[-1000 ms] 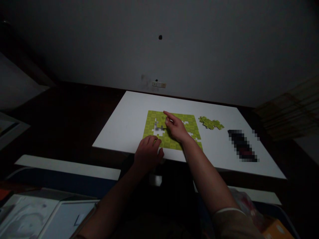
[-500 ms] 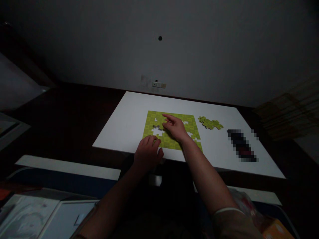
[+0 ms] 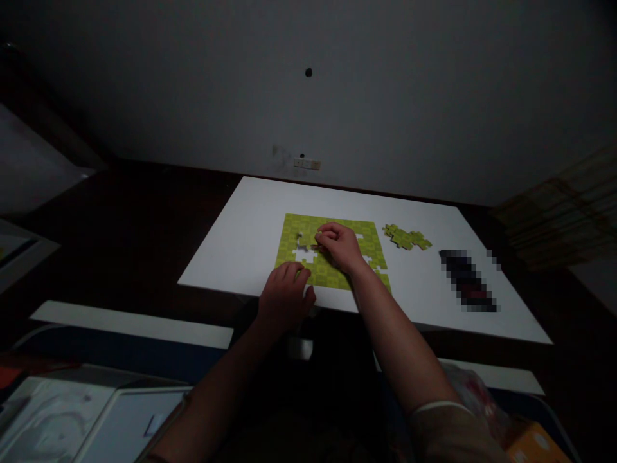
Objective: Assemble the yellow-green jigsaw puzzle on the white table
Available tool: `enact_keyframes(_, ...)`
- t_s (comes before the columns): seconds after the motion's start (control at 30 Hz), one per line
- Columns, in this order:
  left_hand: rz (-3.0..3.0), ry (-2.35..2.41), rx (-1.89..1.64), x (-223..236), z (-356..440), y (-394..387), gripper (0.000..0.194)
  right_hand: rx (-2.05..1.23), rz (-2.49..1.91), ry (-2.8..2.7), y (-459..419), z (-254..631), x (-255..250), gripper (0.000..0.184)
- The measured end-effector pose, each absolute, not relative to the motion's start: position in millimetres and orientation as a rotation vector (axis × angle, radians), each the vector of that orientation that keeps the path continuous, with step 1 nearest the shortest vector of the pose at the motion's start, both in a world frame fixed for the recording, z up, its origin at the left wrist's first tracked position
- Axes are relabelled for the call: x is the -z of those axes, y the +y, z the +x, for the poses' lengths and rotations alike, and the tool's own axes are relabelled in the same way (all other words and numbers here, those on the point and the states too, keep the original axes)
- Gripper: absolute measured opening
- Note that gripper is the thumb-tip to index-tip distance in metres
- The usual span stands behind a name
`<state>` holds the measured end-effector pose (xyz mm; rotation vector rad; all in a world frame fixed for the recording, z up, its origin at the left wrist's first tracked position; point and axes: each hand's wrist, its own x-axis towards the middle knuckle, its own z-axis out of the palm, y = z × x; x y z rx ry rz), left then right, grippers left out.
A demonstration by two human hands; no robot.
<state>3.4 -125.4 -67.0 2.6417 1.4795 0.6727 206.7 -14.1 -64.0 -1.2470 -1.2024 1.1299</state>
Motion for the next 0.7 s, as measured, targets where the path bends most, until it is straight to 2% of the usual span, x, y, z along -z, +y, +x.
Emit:
enact_keyframes(0.5, 2.651, 1.484, -0.681, 70.1, 3.2, -124.9, 0.024, -1.128, -1.253, -1.243, -13.1, 206.0, 66.0, 0.031)
enact_keyframes(0.57, 2.648, 1.485, -0.684, 70.4, 3.0, -124.9, 0.026, -1.087, -1.248, -1.208, -12.9, 206.6, 64.2, 0.037)
enact_keyframes(0.7, 2.642, 1.488, -0.696, 71.7, 2.8, -124.6, 0.026, -0.963, -1.207, -1.195, -18.4, 222.5, 49.5, 0.071)
